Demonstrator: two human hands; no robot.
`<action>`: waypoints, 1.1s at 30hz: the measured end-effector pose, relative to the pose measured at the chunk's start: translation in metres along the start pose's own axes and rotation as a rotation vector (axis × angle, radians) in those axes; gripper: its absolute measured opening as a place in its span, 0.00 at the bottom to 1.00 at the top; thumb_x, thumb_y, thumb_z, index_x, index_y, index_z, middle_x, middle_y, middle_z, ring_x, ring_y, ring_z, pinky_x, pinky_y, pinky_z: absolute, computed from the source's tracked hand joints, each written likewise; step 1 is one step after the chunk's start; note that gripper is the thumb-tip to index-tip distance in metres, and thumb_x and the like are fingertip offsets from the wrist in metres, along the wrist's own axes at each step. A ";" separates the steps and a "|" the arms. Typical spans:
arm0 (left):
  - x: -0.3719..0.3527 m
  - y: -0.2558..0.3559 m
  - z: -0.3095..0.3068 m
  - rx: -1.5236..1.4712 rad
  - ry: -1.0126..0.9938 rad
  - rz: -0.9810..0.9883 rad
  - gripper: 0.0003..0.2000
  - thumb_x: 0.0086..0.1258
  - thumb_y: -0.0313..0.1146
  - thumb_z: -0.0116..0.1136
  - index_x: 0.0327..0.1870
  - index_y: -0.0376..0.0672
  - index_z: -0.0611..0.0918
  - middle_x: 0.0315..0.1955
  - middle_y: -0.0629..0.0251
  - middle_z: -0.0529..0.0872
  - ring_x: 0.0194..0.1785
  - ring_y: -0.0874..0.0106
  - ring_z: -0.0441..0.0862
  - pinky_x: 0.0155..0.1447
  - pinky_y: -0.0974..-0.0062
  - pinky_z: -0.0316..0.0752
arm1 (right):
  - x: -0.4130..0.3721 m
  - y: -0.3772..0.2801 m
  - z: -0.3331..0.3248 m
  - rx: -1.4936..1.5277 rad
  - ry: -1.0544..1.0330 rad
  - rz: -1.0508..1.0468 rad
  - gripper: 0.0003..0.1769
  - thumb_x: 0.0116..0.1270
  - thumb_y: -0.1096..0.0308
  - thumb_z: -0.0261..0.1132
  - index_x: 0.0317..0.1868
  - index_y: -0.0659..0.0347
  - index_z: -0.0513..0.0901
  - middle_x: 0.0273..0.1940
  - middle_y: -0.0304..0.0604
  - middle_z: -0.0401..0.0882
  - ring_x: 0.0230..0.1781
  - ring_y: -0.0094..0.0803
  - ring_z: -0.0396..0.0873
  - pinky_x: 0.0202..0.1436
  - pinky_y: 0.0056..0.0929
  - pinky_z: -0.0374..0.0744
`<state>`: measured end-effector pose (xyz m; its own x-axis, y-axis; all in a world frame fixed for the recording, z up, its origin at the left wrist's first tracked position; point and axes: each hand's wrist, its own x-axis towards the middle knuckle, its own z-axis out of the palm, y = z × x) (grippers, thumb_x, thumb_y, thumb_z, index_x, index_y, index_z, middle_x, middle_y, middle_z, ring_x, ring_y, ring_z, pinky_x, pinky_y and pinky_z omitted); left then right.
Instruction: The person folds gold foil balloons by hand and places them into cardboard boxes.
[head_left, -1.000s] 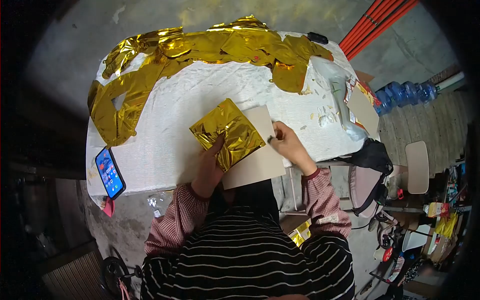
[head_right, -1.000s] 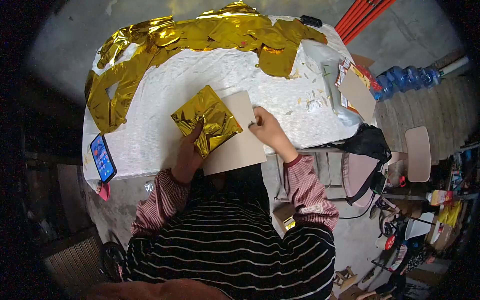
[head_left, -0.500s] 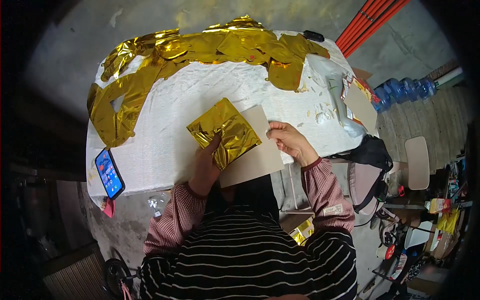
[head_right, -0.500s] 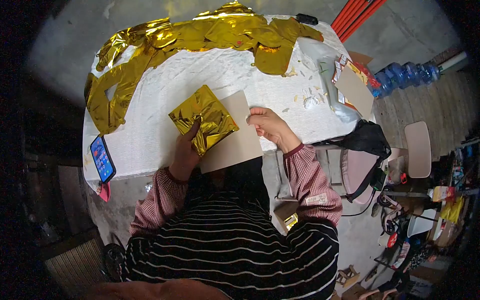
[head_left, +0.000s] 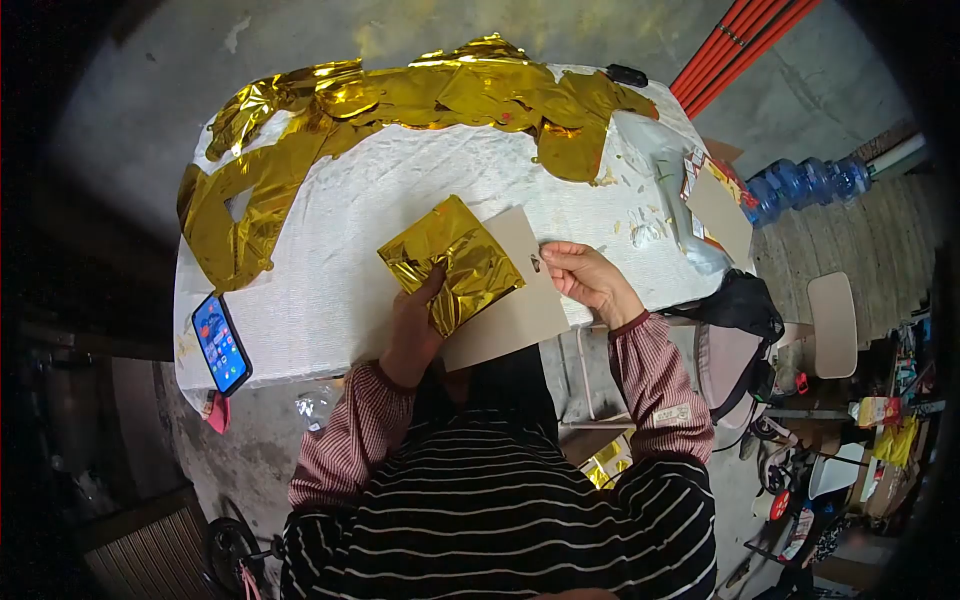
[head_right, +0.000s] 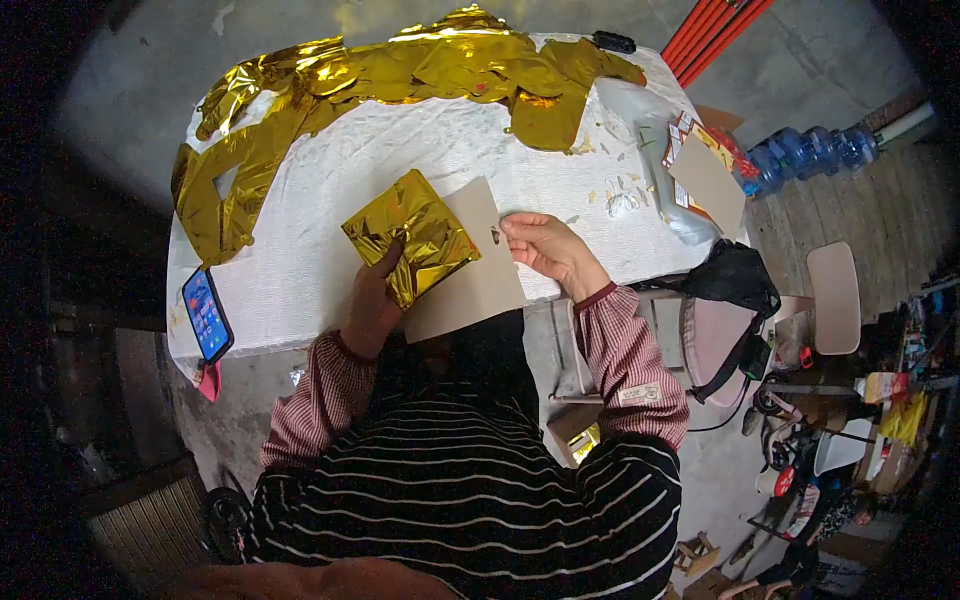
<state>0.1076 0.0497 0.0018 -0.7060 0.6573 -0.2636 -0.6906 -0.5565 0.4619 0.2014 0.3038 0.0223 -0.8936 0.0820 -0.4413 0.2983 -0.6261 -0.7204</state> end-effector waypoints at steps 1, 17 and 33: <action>0.000 0.000 0.001 0.000 -0.003 -0.014 0.15 0.76 0.25 0.47 0.60 0.31 0.70 0.54 0.52 0.79 0.54 0.59 0.81 0.56 0.59 0.82 | -0.001 -0.002 0.002 0.002 0.021 0.002 0.07 0.66 0.76 0.66 0.44 0.66 0.81 0.37 0.45 0.85 0.36 0.29 0.85 0.41 0.27 0.86; 0.000 0.000 0.000 0.029 -0.004 -0.030 0.14 0.76 0.28 0.48 0.58 0.30 0.72 0.50 0.52 0.81 0.50 0.61 0.83 0.53 0.64 0.83 | -0.104 0.001 0.012 -1.365 -0.438 -0.408 0.10 0.67 0.66 0.66 0.39 0.67 0.85 0.35 0.42 0.85 0.33 0.26 0.80 0.40 0.23 0.76; -0.003 0.001 0.001 0.172 0.045 0.025 0.16 0.75 0.27 0.48 0.60 0.30 0.71 0.52 0.53 0.80 0.52 0.61 0.82 0.55 0.64 0.82 | -0.065 -0.082 -0.158 -0.710 0.809 -0.701 0.07 0.64 0.66 0.66 0.37 0.60 0.85 0.32 0.40 0.85 0.27 0.27 0.80 0.29 0.25 0.76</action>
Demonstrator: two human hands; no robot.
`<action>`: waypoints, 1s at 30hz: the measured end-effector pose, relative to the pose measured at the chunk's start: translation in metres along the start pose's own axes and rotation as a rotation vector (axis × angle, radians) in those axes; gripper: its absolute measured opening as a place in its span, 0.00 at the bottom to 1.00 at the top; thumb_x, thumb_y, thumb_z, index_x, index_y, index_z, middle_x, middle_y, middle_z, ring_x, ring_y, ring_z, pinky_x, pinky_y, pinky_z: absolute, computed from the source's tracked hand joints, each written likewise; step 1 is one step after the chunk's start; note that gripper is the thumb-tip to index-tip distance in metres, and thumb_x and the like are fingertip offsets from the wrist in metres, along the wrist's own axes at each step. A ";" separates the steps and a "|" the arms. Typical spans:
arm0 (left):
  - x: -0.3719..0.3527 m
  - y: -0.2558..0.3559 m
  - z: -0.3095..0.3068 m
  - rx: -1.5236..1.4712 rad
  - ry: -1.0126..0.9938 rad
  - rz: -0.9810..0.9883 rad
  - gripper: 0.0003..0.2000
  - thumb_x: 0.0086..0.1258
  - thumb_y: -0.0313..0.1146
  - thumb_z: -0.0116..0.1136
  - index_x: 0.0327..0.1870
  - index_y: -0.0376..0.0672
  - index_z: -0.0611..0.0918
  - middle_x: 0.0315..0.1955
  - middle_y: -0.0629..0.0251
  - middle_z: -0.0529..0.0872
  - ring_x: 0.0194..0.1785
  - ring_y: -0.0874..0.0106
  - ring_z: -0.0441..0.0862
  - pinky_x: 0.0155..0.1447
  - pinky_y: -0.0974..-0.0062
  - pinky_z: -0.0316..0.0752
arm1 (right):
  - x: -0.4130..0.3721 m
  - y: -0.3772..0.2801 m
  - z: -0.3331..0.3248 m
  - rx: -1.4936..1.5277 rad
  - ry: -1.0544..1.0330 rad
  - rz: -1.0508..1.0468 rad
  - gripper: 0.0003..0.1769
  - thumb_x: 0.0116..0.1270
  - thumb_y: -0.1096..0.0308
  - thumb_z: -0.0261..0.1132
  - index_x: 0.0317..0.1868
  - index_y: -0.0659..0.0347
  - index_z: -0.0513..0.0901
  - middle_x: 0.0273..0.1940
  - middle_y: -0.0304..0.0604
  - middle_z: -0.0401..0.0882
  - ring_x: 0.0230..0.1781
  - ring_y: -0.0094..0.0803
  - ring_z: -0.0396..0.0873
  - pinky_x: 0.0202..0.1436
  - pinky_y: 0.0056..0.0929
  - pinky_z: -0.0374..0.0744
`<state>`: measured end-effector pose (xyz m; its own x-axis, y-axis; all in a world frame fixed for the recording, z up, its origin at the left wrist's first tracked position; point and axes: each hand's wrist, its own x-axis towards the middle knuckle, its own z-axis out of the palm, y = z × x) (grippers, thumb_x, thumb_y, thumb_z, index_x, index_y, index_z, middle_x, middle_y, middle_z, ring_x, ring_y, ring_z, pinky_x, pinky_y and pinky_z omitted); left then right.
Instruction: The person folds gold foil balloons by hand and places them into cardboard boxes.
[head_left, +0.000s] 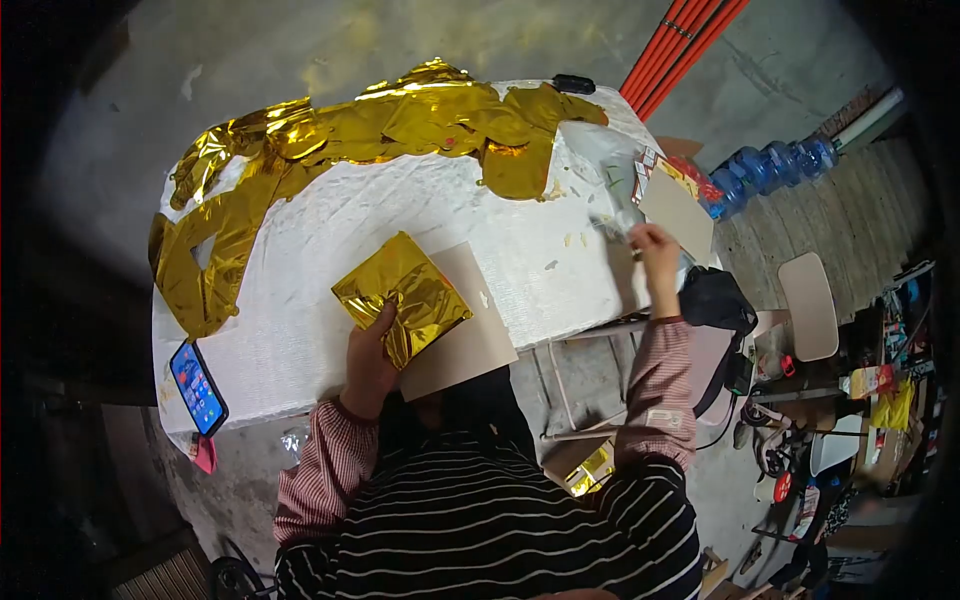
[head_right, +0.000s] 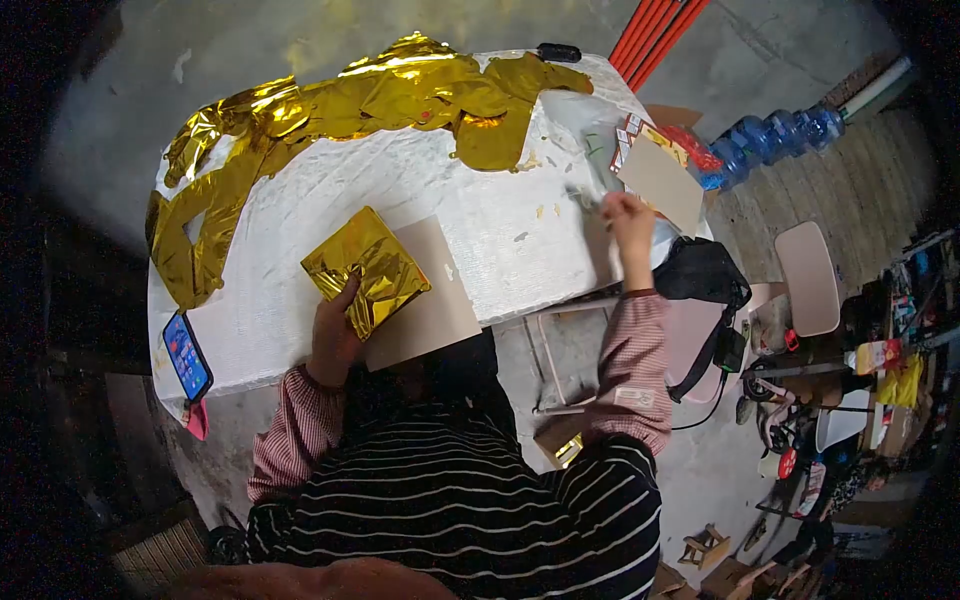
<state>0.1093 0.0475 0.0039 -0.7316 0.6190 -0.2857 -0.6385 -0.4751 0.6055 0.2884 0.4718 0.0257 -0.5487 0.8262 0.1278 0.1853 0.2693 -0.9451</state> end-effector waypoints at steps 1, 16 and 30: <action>-0.001 0.001 0.001 0.004 0.000 -0.008 0.16 0.75 0.27 0.48 0.60 0.30 0.71 0.52 0.53 0.80 0.52 0.61 0.82 0.55 0.64 0.82 | 0.000 -0.016 -0.007 0.129 0.002 0.043 0.07 0.66 0.66 0.66 0.38 0.60 0.84 0.33 0.37 0.84 0.27 0.23 0.79 0.26 0.21 0.75; -0.003 0.004 0.004 0.050 -0.039 -0.015 0.15 0.78 0.31 0.45 0.56 0.29 0.73 0.50 0.56 0.82 0.49 0.67 0.84 0.51 0.71 0.83 | -0.053 -0.009 -0.013 -0.647 0.017 -0.206 0.14 0.63 0.64 0.65 0.42 0.67 0.84 0.32 0.49 0.84 0.27 0.33 0.82 0.32 0.30 0.77; 0.005 -0.003 -0.005 -0.045 -0.075 -0.028 0.15 0.75 0.30 0.49 0.58 0.31 0.72 0.50 0.54 0.81 0.50 0.61 0.83 0.54 0.63 0.82 | -0.053 -0.028 0.032 -0.684 0.267 -0.367 0.08 0.61 0.71 0.65 0.39 0.65 0.83 0.36 0.53 0.82 0.34 0.44 0.82 0.39 0.35 0.78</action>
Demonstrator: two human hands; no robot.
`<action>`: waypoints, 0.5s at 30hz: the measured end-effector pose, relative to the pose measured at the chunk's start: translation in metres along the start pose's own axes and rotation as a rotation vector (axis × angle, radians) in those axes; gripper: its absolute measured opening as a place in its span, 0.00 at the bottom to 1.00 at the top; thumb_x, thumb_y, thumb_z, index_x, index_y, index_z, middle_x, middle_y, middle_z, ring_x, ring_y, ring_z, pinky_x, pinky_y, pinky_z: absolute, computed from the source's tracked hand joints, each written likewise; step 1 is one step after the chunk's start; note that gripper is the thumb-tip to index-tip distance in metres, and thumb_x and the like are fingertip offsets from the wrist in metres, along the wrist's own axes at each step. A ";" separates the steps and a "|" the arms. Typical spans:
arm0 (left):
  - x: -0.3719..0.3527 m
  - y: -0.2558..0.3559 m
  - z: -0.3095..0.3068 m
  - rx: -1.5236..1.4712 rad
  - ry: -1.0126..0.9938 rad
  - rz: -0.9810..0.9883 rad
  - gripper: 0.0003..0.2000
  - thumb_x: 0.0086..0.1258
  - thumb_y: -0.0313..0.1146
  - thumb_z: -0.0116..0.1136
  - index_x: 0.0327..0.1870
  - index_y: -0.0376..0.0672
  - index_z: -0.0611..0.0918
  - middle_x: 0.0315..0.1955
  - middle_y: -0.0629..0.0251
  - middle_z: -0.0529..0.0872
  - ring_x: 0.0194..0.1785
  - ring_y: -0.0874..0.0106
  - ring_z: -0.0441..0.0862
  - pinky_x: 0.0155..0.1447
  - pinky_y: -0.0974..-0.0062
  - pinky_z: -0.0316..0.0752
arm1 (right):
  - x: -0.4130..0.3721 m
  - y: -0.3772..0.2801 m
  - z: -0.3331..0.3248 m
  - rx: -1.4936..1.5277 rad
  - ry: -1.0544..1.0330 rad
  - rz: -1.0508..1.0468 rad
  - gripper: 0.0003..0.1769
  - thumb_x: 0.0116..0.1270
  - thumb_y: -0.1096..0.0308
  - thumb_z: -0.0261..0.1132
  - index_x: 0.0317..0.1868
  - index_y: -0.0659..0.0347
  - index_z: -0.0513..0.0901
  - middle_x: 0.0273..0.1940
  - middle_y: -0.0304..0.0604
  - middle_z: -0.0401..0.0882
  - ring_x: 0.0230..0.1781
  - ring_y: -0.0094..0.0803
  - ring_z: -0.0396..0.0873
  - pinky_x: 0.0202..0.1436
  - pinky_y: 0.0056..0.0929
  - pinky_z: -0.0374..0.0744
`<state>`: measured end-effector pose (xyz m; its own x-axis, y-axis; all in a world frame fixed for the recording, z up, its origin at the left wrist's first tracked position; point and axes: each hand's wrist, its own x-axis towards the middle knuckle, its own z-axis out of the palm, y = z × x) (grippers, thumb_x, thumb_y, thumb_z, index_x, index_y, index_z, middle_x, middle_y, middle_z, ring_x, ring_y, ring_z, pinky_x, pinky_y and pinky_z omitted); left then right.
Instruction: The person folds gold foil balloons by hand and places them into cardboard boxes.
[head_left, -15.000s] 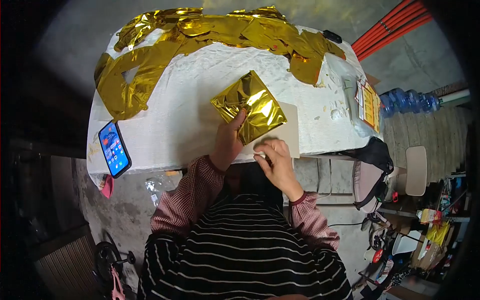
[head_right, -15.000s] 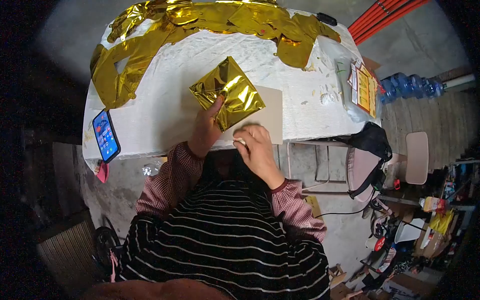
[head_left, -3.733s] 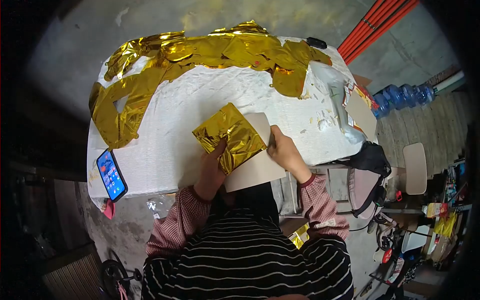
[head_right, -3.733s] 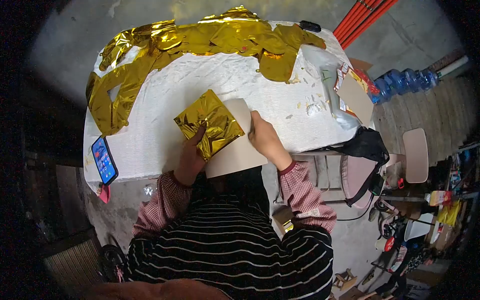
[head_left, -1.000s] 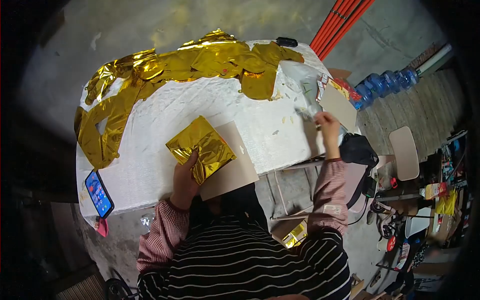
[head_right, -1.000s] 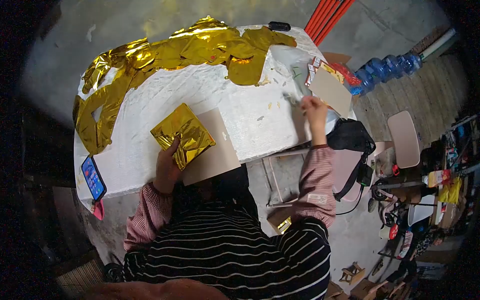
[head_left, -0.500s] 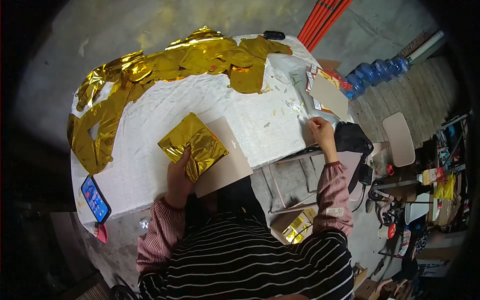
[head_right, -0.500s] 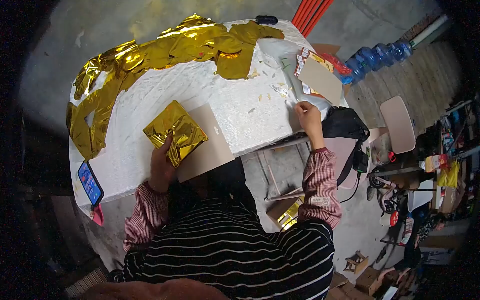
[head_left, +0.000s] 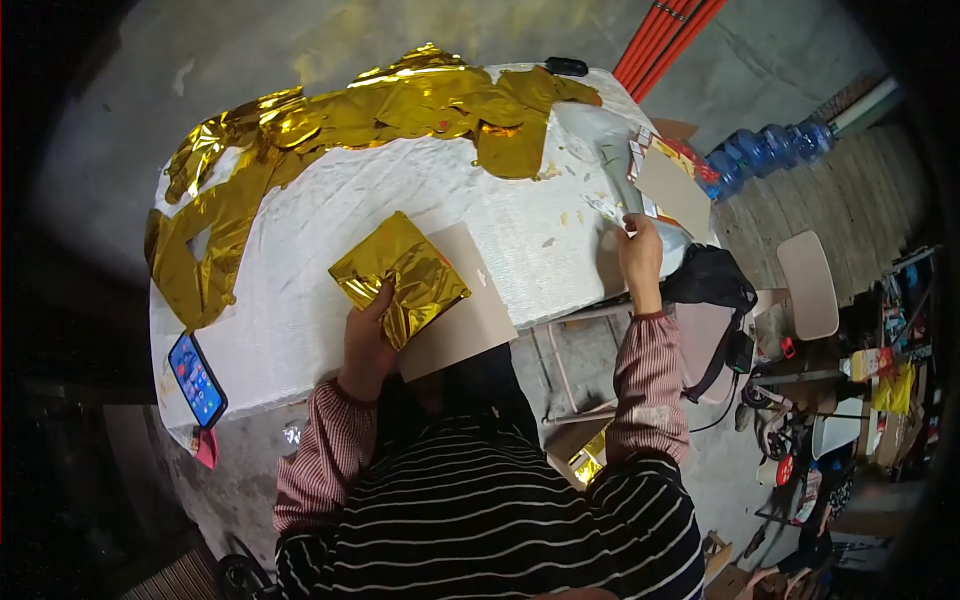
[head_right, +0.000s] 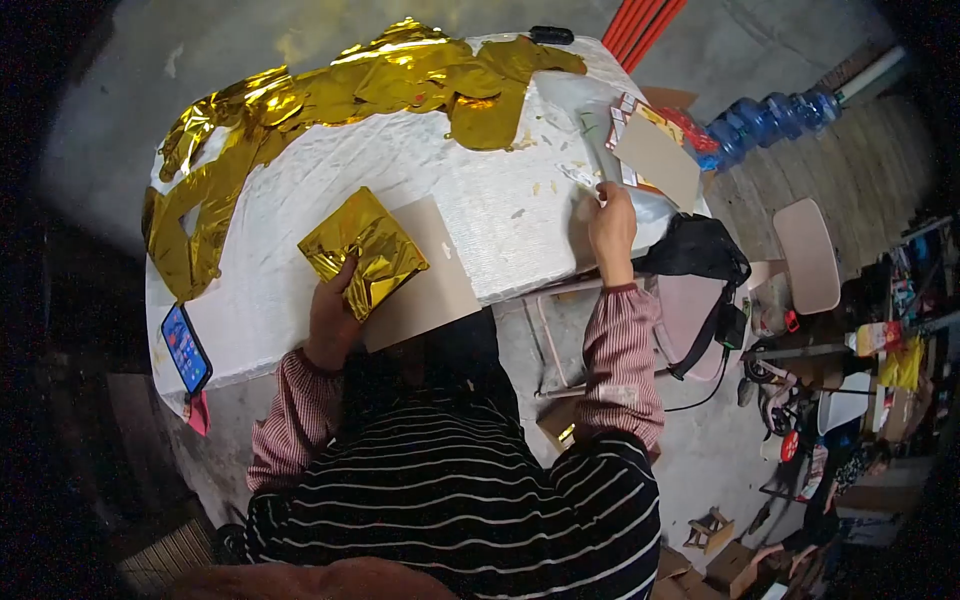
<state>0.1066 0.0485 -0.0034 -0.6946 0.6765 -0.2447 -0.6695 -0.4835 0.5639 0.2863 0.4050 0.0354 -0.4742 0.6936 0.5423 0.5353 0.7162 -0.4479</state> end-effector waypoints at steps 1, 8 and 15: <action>-0.002 0.002 0.003 0.009 -0.001 -0.009 0.16 0.77 0.30 0.47 0.60 0.32 0.71 0.52 0.54 0.80 0.51 0.61 0.83 0.55 0.62 0.81 | 0.003 0.010 0.003 -0.053 -0.129 0.087 0.08 0.61 0.70 0.64 0.39 0.65 0.83 0.38 0.54 0.82 0.36 0.46 0.82 0.40 0.37 0.78; -0.002 0.000 -0.001 0.003 0.017 0.027 0.16 0.76 0.29 0.48 0.59 0.30 0.71 0.51 0.53 0.81 0.51 0.62 0.83 0.55 0.65 0.81 | -0.025 -0.002 0.013 -0.115 -0.166 0.009 0.08 0.62 0.68 0.63 0.37 0.63 0.84 0.36 0.56 0.78 0.39 0.54 0.78 0.43 0.44 0.77; -0.004 0.007 0.008 -0.029 -0.020 0.003 0.16 0.77 0.30 0.47 0.61 0.31 0.70 0.53 0.53 0.79 0.53 0.62 0.82 0.56 0.64 0.81 | -0.048 -0.049 0.025 0.281 -0.264 -0.086 0.06 0.63 0.73 0.65 0.37 0.67 0.83 0.28 0.49 0.81 0.27 0.36 0.79 0.33 0.30 0.76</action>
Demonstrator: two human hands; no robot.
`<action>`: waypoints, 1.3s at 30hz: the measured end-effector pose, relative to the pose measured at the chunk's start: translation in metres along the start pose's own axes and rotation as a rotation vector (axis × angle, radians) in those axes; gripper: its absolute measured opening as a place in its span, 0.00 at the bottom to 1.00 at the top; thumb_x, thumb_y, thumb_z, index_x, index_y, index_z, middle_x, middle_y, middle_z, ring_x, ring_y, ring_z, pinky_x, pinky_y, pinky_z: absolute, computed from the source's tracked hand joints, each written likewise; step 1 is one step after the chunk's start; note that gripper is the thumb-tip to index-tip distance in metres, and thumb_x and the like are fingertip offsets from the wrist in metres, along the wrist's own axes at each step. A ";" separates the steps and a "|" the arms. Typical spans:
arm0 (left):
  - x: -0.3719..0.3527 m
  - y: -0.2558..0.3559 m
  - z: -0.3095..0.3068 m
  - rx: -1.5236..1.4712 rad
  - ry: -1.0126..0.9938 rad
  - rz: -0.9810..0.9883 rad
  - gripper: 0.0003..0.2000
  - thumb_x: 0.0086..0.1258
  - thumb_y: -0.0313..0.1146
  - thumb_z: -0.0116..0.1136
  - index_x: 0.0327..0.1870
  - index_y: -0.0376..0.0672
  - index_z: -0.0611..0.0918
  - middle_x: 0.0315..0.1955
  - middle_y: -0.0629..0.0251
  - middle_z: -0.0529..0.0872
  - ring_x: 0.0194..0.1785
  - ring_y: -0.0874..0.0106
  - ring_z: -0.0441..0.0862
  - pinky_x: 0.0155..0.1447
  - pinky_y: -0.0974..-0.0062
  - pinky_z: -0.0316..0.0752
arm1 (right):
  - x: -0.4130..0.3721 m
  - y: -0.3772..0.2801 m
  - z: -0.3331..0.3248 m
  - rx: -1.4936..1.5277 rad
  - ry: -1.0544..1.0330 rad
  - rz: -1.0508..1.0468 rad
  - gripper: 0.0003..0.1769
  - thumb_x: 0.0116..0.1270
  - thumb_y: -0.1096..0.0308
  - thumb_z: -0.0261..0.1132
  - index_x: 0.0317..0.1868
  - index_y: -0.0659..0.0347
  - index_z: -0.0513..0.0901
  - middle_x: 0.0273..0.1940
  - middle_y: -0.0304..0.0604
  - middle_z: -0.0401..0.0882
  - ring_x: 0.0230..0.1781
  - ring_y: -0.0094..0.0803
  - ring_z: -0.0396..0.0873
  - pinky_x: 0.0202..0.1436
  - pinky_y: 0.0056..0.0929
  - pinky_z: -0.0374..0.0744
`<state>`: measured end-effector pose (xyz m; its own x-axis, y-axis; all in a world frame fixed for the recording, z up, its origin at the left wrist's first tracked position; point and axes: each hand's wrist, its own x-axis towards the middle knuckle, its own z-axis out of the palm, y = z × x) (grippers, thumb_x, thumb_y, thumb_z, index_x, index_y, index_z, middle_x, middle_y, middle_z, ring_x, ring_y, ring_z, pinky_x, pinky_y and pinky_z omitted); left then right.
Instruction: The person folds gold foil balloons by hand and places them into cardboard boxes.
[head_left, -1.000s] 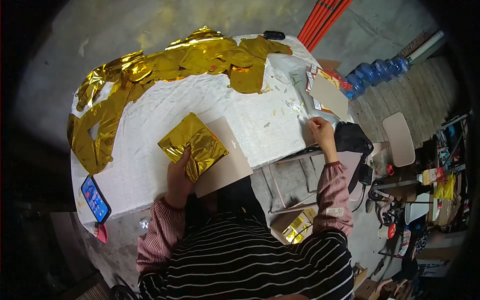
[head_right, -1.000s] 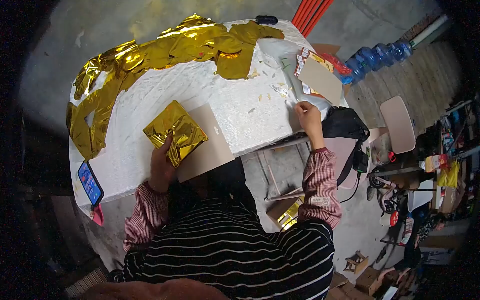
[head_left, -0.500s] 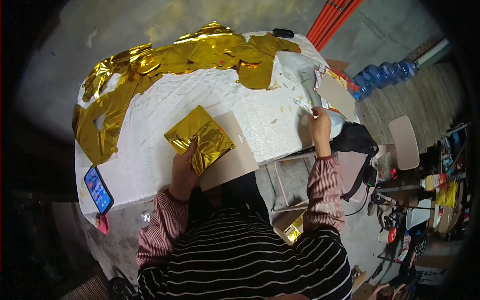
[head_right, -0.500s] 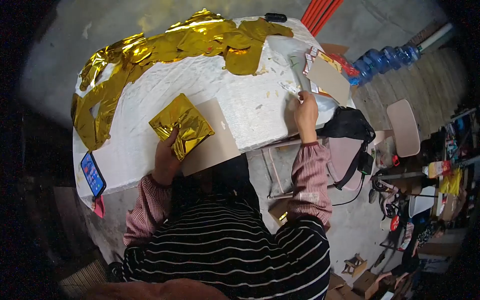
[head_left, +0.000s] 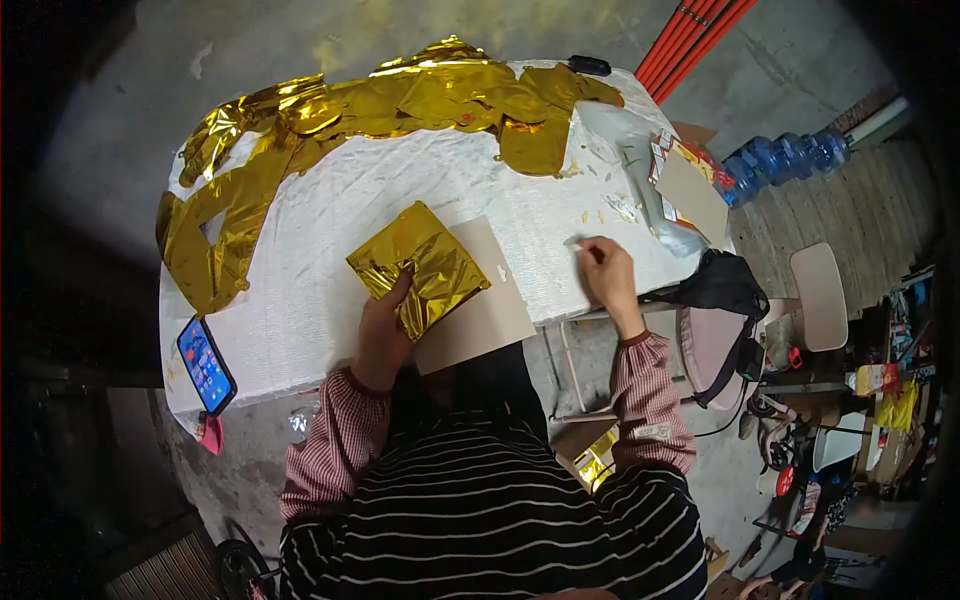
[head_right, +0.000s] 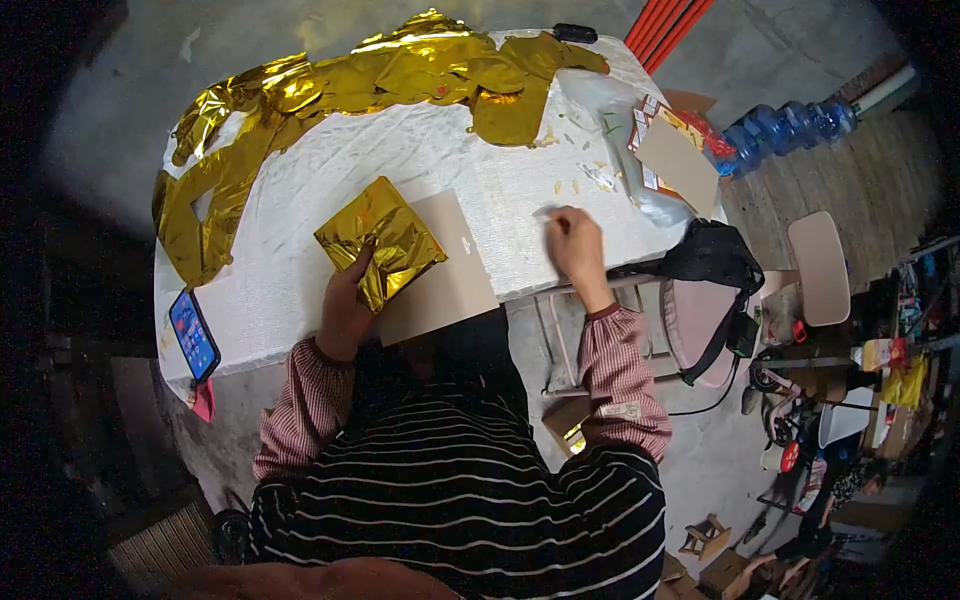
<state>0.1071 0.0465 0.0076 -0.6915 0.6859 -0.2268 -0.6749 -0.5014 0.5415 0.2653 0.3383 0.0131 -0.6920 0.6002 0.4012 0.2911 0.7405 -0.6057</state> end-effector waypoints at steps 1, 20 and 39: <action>0.001 0.000 0.000 -0.023 0.001 -0.005 0.16 0.77 0.30 0.46 0.61 0.31 0.70 0.53 0.53 0.79 0.54 0.61 0.82 0.57 0.64 0.81 | 0.001 -0.013 0.011 0.403 -0.148 0.269 0.04 0.64 0.73 0.66 0.36 0.66 0.83 0.26 0.38 0.79 0.24 0.21 0.74 0.28 0.20 0.72; -0.004 0.005 0.013 0.204 0.091 -0.303 0.15 0.74 0.27 0.51 0.56 0.27 0.72 0.48 0.49 0.82 0.47 0.59 0.85 0.50 0.63 0.84 | -0.044 -0.093 0.037 0.395 -0.116 0.138 0.08 0.68 0.74 0.61 0.44 0.69 0.83 0.36 0.50 0.82 0.32 0.33 0.80 0.38 0.27 0.76; -0.012 0.026 0.021 0.266 0.249 -0.293 0.15 0.75 0.26 0.49 0.60 0.34 0.72 0.54 0.55 0.80 0.54 0.61 0.81 0.58 0.63 0.79 | -0.025 -0.075 0.060 1.007 -0.470 0.476 0.17 0.71 0.78 0.52 0.59 0.66 0.75 0.47 0.46 0.81 0.43 0.30 0.81 0.46 0.24 0.80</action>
<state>0.1035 0.0363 0.0414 -0.5448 0.6146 -0.5706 -0.7835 -0.1305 0.6075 0.2216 0.2494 0.0072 -0.8891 0.4251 -0.1697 0.0815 -0.2178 -0.9726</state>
